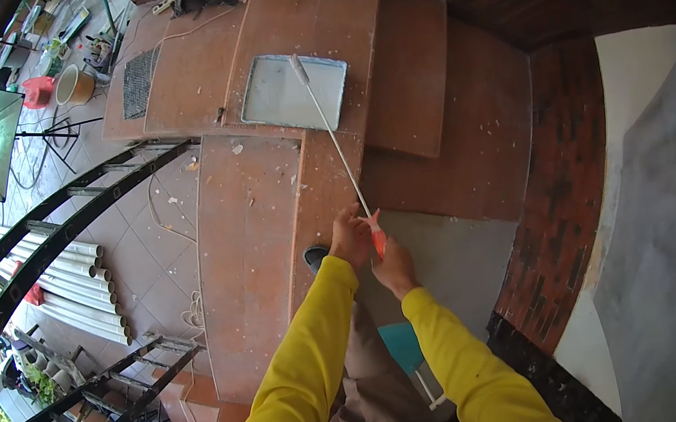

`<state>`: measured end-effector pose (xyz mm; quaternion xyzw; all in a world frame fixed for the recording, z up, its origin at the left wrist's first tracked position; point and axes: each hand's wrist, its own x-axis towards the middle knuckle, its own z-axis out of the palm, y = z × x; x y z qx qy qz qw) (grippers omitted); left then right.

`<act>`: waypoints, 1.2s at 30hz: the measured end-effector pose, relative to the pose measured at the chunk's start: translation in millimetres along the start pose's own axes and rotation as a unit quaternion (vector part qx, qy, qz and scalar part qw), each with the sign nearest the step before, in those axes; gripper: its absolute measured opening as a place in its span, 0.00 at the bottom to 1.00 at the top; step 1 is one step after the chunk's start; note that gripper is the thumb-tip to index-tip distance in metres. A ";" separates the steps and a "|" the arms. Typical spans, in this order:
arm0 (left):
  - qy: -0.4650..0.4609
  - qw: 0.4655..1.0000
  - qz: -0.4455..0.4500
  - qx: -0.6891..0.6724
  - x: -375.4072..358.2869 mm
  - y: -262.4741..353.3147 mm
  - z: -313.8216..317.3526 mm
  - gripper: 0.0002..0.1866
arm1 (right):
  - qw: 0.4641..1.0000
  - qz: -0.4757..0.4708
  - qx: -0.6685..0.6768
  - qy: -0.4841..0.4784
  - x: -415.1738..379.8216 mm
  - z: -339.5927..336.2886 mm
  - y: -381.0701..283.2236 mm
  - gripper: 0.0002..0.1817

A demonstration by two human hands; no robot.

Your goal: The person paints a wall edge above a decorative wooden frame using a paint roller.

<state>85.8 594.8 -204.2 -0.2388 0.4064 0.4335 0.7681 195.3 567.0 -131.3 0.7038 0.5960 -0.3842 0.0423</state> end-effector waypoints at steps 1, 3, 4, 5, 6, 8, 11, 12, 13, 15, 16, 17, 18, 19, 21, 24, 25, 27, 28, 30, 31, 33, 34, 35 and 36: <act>0.063 0.996 0.053 0.031 8.1 3.0 -5.3 0.30 | 0.999 -0.010 -0.036 -0.002 2.5 3.9 4.9 0.20; 0.110 0.983 0.093 0.110 15.4 -4.9 -20.7 0.29 | 0.999 -0.022 -0.029 0.018 1.4 18.4 18.2 0.18; 0.089 0.979 0.087 0.160 9.0 -7.2 -18.5 0.29 | 0.999 -0.023 -0.025 0.027 -4.1 20.7 19.3 0.17; 0.024 0.993 0.052 0.102 1.5 -10.0 -14.8 0.29 | 0.999 -0.024 -0.037 0.016 -5.3 22.5 18.5 0.17; -0.046 0.998 0.021 0.045 -1.8 -5.2 -8.0 0.29 | 0.998 -0.028 -0.048 0.012 2.5 22.6 14.6 0.17; 0.041 0.998 0.049 0.010 -3.6 -2.9 -15.6 0.28 | 0.998 -0.026 -0.061 0.007 2.6 17.6 13.7 0.17; 0.099 0.990 0.096 0.004 -24.2 7.6 -45.2 0.27 | 0.998 -0.010 -0.060 0.008 -2.4 21.0 11.4 0.17; 0.106 0.988 0.108 0.013 -36.4 5.9 -57.3 0.27 | 0.998 0.001 -0.068 0.011 -3.3 21.9 13.6 0.17; 0.104 0.988 0.108 0.031 -48.1 3.3 -69.4 0.27 | 0.997 0.012 -0.074 0.016 -2.7 23.1 15.4 0.16; 0.099 0.987 0.106 0.070 -74.5 -6.5 -96.1 0.27 | 0.995 0.005 -0.097 0.021 4.0 22.1 17.6 0.17; 0.117 0.983 0.106 0.091 -91.0 -11.0 -107.8 0.27 | 0.994 0.000 -0.110 0.022 7.0 23.3 16.8 0.17; 0.136 0.979 0.103 0.109 -110.1 -21.0 -122.0 0.27 | 0.991 0.006 -0.134 0.022 3.6 25.7 16.4 0.17; 0.143 0.979 0.089 0.115 -116.6 -39.3 -152.2 0.25 | 0.990 0.001 -0.138 0.023 1.8 26.4 18.3 0.17; 0.148 0.978 0.080 0.121 -117.6 -55.7 -184.2 0.24 | 0.990 -0.008 -0.141 0.028 8.3 25.6 18.0 0.17; 0.163 0.971 0.102 0.139 -145.9 -86.3 -228.4 0.24 | 0.991 -0.004 -0.134 0.026 10.0 26.4 12.2 0.17; 0.209 0.955 0.111 0.180 -200.2 -114.9 -269.4 0.22 | 0.994 0.028 -0.100 0.018 10.0 34.4 12.5 0.18; 0.220 0.946 0.132 0.197 -207.4 -133.4 -296.0 0.21 | 0.996 0.031 -0.085 0.016 11.7 36.4 13.0 0.18; 0.260 0.919 0.154 0.253 -230.6 -153.2 -339.4 0.21 | 0.998 0.039 -0.051 0.007 8.6 41.3 10.6 0.14; 0.285 0.901 0.153 0.290 -244.9 -161.5 -357.8 0.20 | 0.999 0.047 -0.020 0.002 6.4 43.0 8.1 0.13; 0.336 0.873 0.148 0.322 -276.6 -187.1 -377.3 0.20 | 0.995 0.071 0.074 -0.019 0.6 42.4 0.7 0.10; 0.360 0.864 0.144 0.321 -299.8 -188.8 -377.6 0.20 | 0.990 0.085 0.106 -0.032 -6.1 42.2 -4.1 0.09; 0.382 0.864 0.115 0.308 -338.1 -189.6 -380.8 0.23 | 0.985 0.109 0.128 -0.050 -25.5 41.6 -20.3 0.07; 0.390 0.860 0.128 0.303 -346.1 -205.6 -391.2 0.23 | 0.983 0.100 0.144 -0.056 -42.9 42.5 -23.6 0.06; 0.400 0.855 0.144 0.297 -349.9 -222.0 -403.3 0.23 | 0.979 0.088 0.169 -0.073 -55.5 42.3 -19.4 0.06; 0.412 0.849 0.157 0.291 -357.5 -239.6 -412.5 0.24 | 0.977 0.103 0.168 -0.077 -67.3 41.9 -15.8 0.06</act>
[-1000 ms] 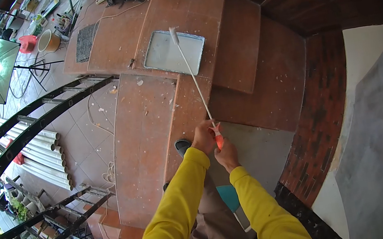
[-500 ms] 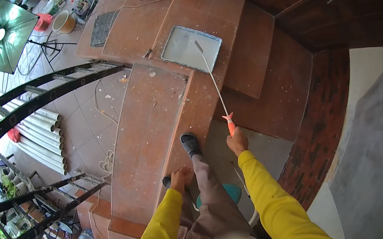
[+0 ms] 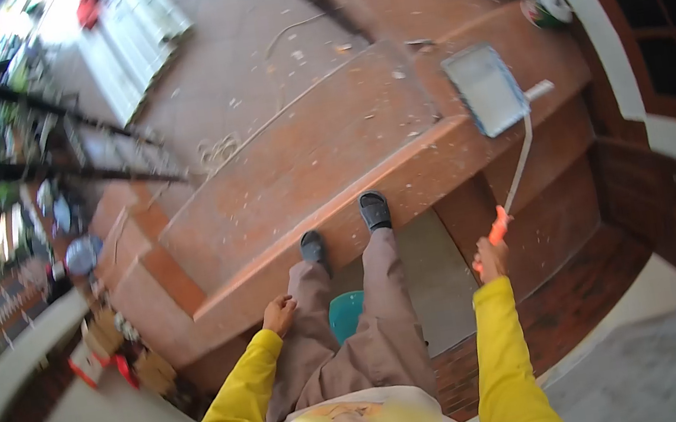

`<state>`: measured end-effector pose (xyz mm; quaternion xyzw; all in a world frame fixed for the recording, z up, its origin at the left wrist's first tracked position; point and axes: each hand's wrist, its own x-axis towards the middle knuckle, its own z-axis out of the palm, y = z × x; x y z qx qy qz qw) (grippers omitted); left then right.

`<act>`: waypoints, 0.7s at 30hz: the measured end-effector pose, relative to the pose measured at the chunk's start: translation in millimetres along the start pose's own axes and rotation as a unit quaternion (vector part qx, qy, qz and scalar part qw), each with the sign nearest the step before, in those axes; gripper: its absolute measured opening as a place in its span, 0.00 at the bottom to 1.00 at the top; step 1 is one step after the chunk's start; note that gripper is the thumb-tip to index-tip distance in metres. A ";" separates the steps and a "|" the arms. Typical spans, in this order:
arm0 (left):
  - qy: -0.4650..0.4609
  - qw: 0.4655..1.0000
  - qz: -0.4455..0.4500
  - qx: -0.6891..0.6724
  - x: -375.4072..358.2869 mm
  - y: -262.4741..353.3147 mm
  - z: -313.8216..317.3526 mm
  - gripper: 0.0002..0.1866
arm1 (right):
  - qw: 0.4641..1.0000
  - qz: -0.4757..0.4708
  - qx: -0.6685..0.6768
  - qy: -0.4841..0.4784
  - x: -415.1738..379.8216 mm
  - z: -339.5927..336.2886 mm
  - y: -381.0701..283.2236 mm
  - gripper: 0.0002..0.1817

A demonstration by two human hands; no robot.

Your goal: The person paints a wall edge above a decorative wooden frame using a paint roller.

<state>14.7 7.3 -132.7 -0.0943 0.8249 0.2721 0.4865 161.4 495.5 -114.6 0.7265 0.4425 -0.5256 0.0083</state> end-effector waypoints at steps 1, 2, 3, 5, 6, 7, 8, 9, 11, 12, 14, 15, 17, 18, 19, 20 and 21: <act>0.008 1.000 -0.010 -0.010 -11.1 -10.4 -2.6 0.25 | 1.000 0.004 0.021 -0.018 -10.8 -5.2 9.2 0.07; 0.013 1.000 -0.014 -0.007 -19.7 -23.7 -0.8 0.25 | 0.999 0.003 0.029 -0.029 -26.6 -8.7 15.1 0.07; 0.017 1.000 -0.018 -0.005 -27.5 -39.0 5.9 0.25 | 0.999 0.012 0.010 -0.034 -36.0 -14.4 24.6 0.08; 0.008 0.998 -0.045 -0.039 -48.3 -52.9 17.8 0.25 | 0.997 0.001 -0.048 -0.055 -56.5 -27.5 41.1 0.09; -0.007 0.995 -0.065 -0.076 -60.2 -54.2 23.9 0.26 | 0.994 -0.005 -0.073 -0.083 -67.3 -34.2 46.3 0.07; 0.016 0.995 -0.038 -0.089 -65.7 -68.4 42.8 0.26 | 0.991 -0.014 -0.108 -0.081 -70.6 -42.3 53.3 0.07; 0.040 0.994 -0.012 -0.099 -71.3 -83.1 64.4 0.27 | 0.983 -0.009 -0.150 -0.101 -79.9 -48.0 51.3 0.09; 0.027 0.991 -0.048 -0.119 -81.9 -80.3 70.3 0.28 | 0.974 -0.014 -0.198 -0.113 -80.3 -53.6 52.8 0.09; 0.086 0.985 -0.106 -0.106 -110.9 -70.8 89.3 0.28 | 0.938 -0.081 -0.289 -0.174 -82.6 -62.0 42.1 0.08; 0.114 0.980 -0.131 -0.095 -118.1 -71.0 94.9 0.29 | 0.916 -0.117 -0.325 -0.204 -84.6 -52.6 35.1 0.07; 0.120 0.963 -0.175 -0.167 -126.9 -89.7 115.0 0.29 | 0.865 -0.141 -0.418 -0.239 -100.4 -25.4 11.5 0.07; 0.132 0.952 -0.188 -0.204 -131.6 -100.3 124.7 0.28 | 0.836 -0.153 -0.462 -0.253 -114.6 -11.0 -1.2 0.07; 0.178 0.925 -0.202 -0.268 -140.8 -118.1 131.0 0.27 | 0.789 -0.146 -0.513 -0.305 -148.1 34.0 -22.6 0.08; 0.201 0.908 -0.182 -0.320 -143.2 -129.0 128.6 0.26 | 0.762 -0.142 -0.539 -0.328 -166.4 58.8 -29.7 0.08; 0.226 0.887 -0.162 -0.369 -142.0 -142.2 129.0 0.26 | 0.731 -0.172 -0.546 -0.372 -181.3 83.2 -31.7 0.08; 0.252 0.862 -0.142 -0.417 -143.7 -153.0 123.4 0.25 | 0.695 -0.187 -0.573 -0.392 -192.4 107.7 -33.1 0.07; 0.284 0.847 -0.156 -0.422 -144.3 -162.0 116.8 0.23 | 0.658 -0.202 -0.598 -0.412 -203.6 133.9 -33.7 0.07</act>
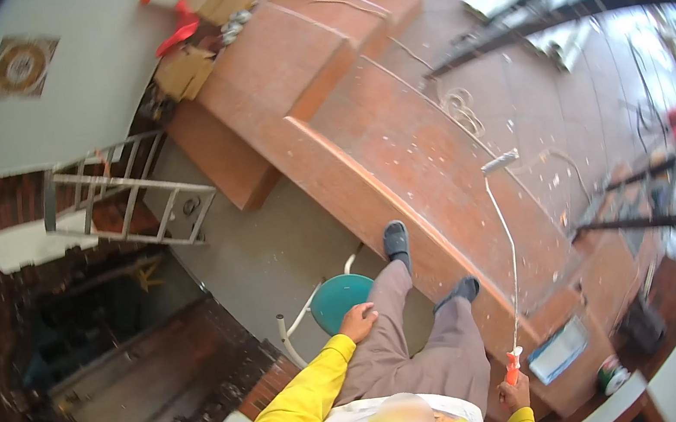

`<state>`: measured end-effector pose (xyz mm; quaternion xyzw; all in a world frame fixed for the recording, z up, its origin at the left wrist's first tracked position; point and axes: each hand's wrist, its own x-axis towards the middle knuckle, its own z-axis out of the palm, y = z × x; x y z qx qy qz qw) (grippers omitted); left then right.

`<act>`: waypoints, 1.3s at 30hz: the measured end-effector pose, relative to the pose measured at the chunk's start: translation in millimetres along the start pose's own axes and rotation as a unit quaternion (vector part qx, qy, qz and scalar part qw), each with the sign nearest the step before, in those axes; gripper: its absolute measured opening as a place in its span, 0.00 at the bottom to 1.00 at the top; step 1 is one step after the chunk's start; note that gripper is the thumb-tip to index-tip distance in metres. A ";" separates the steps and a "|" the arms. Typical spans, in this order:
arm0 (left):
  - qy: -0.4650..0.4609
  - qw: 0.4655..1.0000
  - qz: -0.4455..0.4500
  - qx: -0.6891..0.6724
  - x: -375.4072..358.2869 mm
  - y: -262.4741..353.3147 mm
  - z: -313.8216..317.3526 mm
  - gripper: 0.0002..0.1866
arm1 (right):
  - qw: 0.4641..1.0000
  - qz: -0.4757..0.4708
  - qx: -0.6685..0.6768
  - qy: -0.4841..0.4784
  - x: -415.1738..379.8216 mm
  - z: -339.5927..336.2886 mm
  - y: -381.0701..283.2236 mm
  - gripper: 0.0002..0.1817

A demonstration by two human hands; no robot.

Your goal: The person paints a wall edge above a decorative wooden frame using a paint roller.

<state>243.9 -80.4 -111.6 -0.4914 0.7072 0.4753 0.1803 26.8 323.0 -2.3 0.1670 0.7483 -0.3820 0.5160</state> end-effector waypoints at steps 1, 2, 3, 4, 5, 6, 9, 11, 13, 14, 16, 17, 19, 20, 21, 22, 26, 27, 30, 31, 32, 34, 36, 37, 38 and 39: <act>0.006 0.999 -0.019 -0.047 7.1 -0.3 -12.3 0.23 | 0.999 -0.019 -0.039 -0.025 12.2 8.1 -26.0 0.07; 0.011 0.995 -0.037 -0.094 13.5 -0.4 -24.8 0.22 | 0.998 -0.016 -0.057 -0.035 18.7 21.0 -63.7 0.07; 0.015 0.988 -0.051 -0.142 19.6 -0.6 -38.9 0.22 | 0.996 -0.023 -0.065 -0.054 24.1 37.3 -101.5 0.07; 0.040 0.985 -0.062 -0.159 22.6 -1.2 -52.1 0.22 | 0.994 -0.030 -0.074 -0.073 25.5 58.3 -141.8 0.07; 0.044 0.981 -0.073 -0.173 24.2 -5.8 -63.4 0.21 | 0.992 -0.036 -0.084 -0.092 27.7 77.2 -176.6 0.07; 0.048 0.978 -0.081 -0.186 26.3 -11.7 -76.5 0.21 | 0.987 -0.043 -0.089 -0.126 34.0 93.8 -204.7 0.07; 0.077 0.972 -0.103 -0.198 28.5 -29.1 -111.1 0.21 | 0.978 -0.060 -0.092 -0.175 43.0 153.0 -286.5 0.06; 0.086 0.971 -0.114 -0.193 23.8 -42.8 -129.9 0.21 | 0.969 -0.077 -0.108 -0.206 39.8 191.9 -337.0 0.07; 0.118 0.961 -0.130 -0.215 18.8 -52.7 -147.7 0.21 | 0.963 -0.098 -0.117 -0.220 42.1 224.6 -376.6 0.07; 0.135 0.956 -0.136 -0.224 20.0 -56.3 -159.1 0.21 | 0.961 -0.103 -0.114 -0.228 43.8 240.4 -396.1 0.08; 0.154 0.947 -0.153 -0.236 17.4 -59.5 -178.8 0.21 | 0.956 -0.108 -0.114 -0.249 45.8 268.5 -434.0 0.08; 0.169 0.941 -0.166 -0.242 19.1 -60.2 -193.2 0.21 | 0.954 -0.116 -0.118 -0.249 46.5 287.1 -454.2 0.08; 0.177 0.934 -0.178 -0.257 19.4 -57.6 -213.2 0.21 | 0.951 -0.125 -0.132 -0.249 44.0 319.8 -489.7 0.08; 0.177 0.932 -0.178 -0.260 19.5 -56.9 -221.0 0.21 | 0.950 -0.120 -0.135 -0.256 45.7 334.6 -504.8 0.09; 0.180 0.932 -0.178 -0.261 23.7 -56.7 -233.0 0.21 | 0.947 -0.118 -0.136 -0.265 50.5 351.6 -520.5 0.09; 0.165 0.935 -0.166 -0.268 33.8 -61.5 -241.1 0.21 | 0.944 -0.119 -0.136 -0.277 58.3 372.2 -539.4 0.09; 0.193 0.931 -0.122 -0.284 66.4 -68.7 -272.2 0.22 | 0.935 -0.120 -0.153 -0.297 86.4 445.5 -591.3 0.10; 0.188 0.919 -0.105 -0.330 73.2 -64.7 -288.9 0.24 | 0.936 -0.110 -0.125 -0.309 95.5 465.8 -607.3 0.10; 0.230 0.927 -0.082 -0.284 107.7 -62.1 -343.2 0.27 | 0.916 -0.118 -0.156 -0.349 109.2 528.3 -647.0 0.10; 0.225 0.932 -0.094 -0.269 109.7 -50.4 -372.0 0.26 | 0.906 -0.124 -0.174 -0.366 101.6 550.9 -663.8 0.10; 0.232 0.934 -0.099 -0.254 113.0 -38.7 -397.8 0.27 | 0.898 -0.134 -0.191 -0.374 94.8 572.5 -677.7 0.10; 0.253 0.934 -0.074 -0.243 125.1 -23.9 -437.9 0.29 | 0.883 -0.154 -0.226 -0.381 84.5 612.9 -704.8 0.10; 0.243 0.948 -0.071 -0.191 154.5 -29.3 -453.4 0.26 | 0.856 -0.111 -0.206 -0.461 104.8 640.6 -724.9 0.09; 0.249 0.944 -0.062 -0.210 162.7 -29.9 -463.1 0.26 | 0.839 -0.088 -0.198 -0.499 112.2 656.5 -735.4 0.10; 0.261 0.937 -0.054 -0.228 174.0 -32.2 -475.5 0.25 | 0.839 -0.171 -0.192 -0.480 74.3 685.8 -746.1 0.07; 0.271 0.930 -0.043 -0.244 185.4 -34.7 -487.3 0.25 | 0.836 -0.125 -0.176 -0.505 87.1 705.1 -757.1 0.05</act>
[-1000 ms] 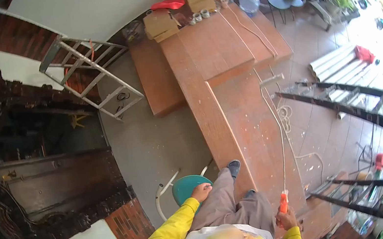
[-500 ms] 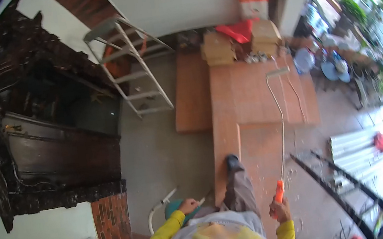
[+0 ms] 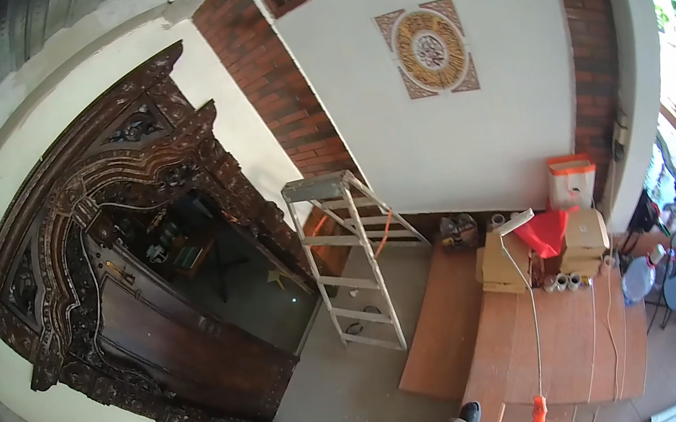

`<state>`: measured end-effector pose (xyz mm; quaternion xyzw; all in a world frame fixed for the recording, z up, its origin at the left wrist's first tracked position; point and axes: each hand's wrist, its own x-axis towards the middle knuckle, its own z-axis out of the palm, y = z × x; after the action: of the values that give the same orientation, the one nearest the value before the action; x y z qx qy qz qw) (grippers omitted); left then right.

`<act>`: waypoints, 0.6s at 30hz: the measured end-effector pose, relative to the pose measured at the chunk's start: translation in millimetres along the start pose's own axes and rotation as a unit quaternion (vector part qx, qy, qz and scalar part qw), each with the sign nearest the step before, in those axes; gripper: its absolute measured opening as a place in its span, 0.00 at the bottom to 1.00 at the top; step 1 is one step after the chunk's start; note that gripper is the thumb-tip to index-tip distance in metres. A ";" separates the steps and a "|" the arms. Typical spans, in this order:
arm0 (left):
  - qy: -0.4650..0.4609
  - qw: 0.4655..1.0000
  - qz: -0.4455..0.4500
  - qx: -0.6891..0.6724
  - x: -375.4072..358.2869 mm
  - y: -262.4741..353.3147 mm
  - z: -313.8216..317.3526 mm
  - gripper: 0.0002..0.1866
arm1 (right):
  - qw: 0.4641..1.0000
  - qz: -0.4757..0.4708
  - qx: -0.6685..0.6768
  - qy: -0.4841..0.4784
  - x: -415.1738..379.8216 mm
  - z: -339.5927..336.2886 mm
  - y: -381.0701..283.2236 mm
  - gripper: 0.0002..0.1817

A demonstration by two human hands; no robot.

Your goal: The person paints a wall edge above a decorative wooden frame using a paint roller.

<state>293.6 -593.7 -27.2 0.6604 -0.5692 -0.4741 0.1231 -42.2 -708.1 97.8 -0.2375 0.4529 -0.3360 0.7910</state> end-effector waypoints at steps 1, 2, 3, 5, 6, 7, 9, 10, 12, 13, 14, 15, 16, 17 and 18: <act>0.007 1.000 0.007 -0.022 16.3 3.5 -4.7 0.24 | 0.998 0.029 0.039 -0.027 24.9 -16.1 -3.9 0.04; 0.015 0.999 0.014 -0.039 30.5 7.3 -11.8 0.24 | 0.994 0.061 0.075 -0.052 43.7 -22.7 -7.6 0.06; 0.027 0.998 0.024 -0.053 48.6 10.3 -21.9 0.23 | 0.997 0.013 -0.023 -0.073 67.0 -24.0 -10.6 0.05; 0.044 0.995 0.045 -0.079 82.3 14.4 -34.4 0.22 | 0.965 -0.087 -0.217 -0.116 115.0 -29.8 -18.2 0.04; 0.056 0.992 0.056 -0.093 95.1 17.3 -42.6 0.21 | 0.932 -0.132 -0.310 -0.136 132.3 -33.0 -24.2 0.04; 0.067 0.990 0.069 -0.103 108.0 18.3 -48.7 0.21 | 0.888 -0.175 -0.397 -0.154 145.4 -29.2 -35.0 0.04; 0.091 0.985 0.093 -0.116 128.3 18.9 -58.7 0.20 | 0.937 -0.096 -0.317 -0.113 160.5 -9.6 -63.3 0.04; 0.107 0.979 0.115 -0.128 137.1 18.6 -61.4 0.19 | 0.961 -0.050 -0.257 -0.087 165.3 9.6 -82.0 0.04; 0.145 0.963 0.174 -0.143 150.7 13.4 -64.2 0.18 | 0.983 0.008 -0.176 -0.041 174.3 37.6 -116.6 0.05; 0.149 0.963 0.173 -0.142 154.5 15.4 -66.3 0.18 | 0.987 0.022 -0.156 -0.024 180.4 48.2 -130.3 0.06; 0.117 0.975 0.119 -0.145 155.1 24.7 -74.9 0.17 | 0.988 0.032 -0.152 -0.016 185.1 54.7 -142.8 0.07; 0.083 0.984 0.066 -0.143 155.7 35.7 -96.0 0.16 | 0.988 0.043 -0.146 -0.012 192.5 60.3 -153.3 0.07; 0.083 0.986 0.039 -0.139 162.0 44.9 -109.0 0.17 | 0.988 0.049 -0.148 -0.012 201.0 65.6 -164.1 0.08; 0.082 0.988 0.012 -0.134 169.3 50.3 -116.0 0.17 | 0.986 0.054 -0.154 -0.020 211.1 64.5 -172.9 0.08; 0.079 0.992 0.008 -0.095 183.9 49.0 -122.5 0.18 | 0.985 0.058 -0.161 -0.028 221.2 63.3 -181.5 0.08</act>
<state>338.4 -815.4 -18.5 0.6765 -0.5156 -0.4709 0.2338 36.5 -988.8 128.2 -0.3441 0.4916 -0.2053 0.7732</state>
